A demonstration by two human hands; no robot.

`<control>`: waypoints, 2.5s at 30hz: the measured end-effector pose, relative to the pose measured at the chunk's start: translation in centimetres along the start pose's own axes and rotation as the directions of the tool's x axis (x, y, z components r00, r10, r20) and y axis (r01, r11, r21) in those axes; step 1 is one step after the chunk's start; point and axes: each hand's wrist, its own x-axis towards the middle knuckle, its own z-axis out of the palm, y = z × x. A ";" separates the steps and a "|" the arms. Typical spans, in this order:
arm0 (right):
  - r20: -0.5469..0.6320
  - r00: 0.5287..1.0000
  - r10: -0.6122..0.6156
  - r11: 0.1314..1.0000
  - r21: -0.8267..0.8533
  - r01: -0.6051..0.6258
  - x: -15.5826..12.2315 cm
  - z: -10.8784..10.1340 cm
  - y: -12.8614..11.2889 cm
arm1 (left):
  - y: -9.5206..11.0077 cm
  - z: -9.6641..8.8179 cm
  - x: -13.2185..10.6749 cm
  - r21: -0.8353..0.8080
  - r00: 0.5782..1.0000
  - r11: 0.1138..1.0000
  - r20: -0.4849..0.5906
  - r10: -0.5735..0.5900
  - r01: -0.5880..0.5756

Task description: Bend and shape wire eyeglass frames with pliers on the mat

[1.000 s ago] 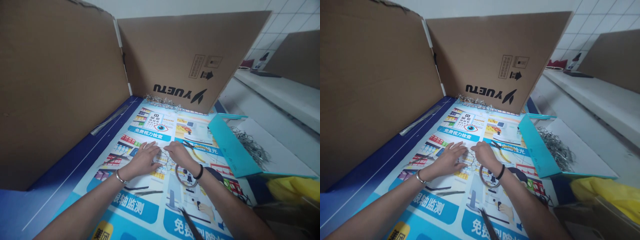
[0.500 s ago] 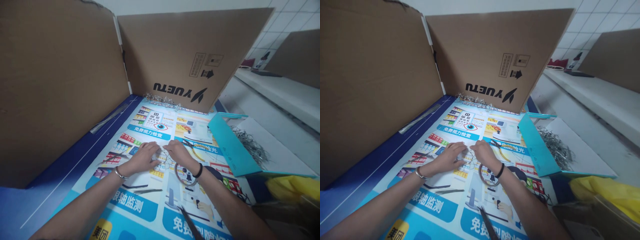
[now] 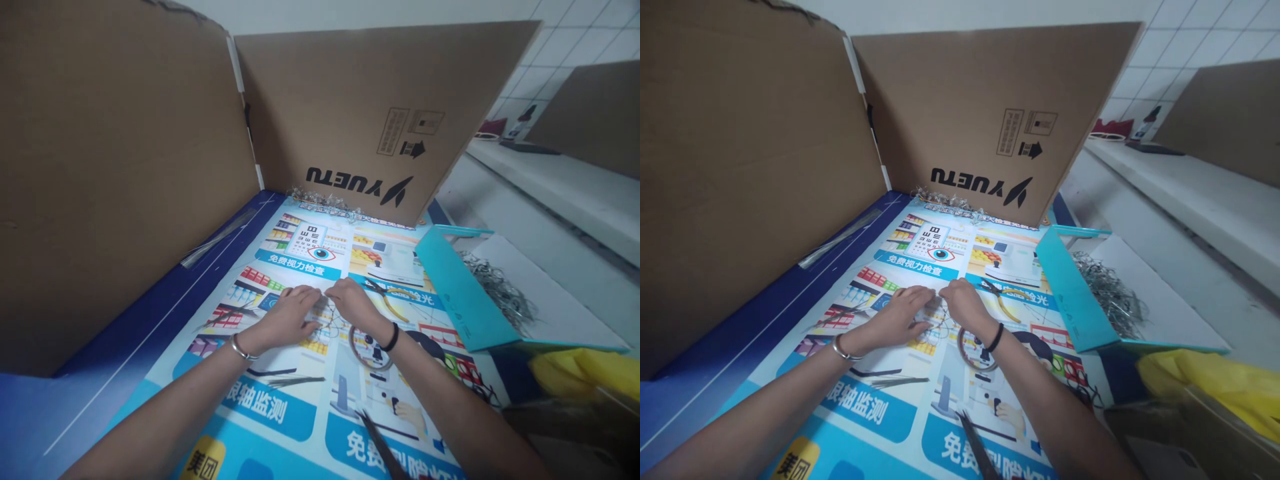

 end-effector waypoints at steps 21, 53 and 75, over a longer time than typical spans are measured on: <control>0.014 1.000 0.005 0.998 -0.063 -0.005 -0.6 -0.2 -0.4 | -0.1 -0.4 -0.2 0.111 0.990 0.988 -0.082 0.115 -0.105; -0.054 0.992 -0.111 0.993 -0.055 0.108 -0.8 0.5 0.3 | -1.9 0.3 -0.2 -0.035 0.966 0.992 -0.227 -0.128 0.123; -0.079 0.995 -0.068 0.997 0.036 0.071 -1.1 0.0 -0.6 | -2.0 0.6 -0.2 0.007 0.942 0.973 -0.255 -0.220 0.229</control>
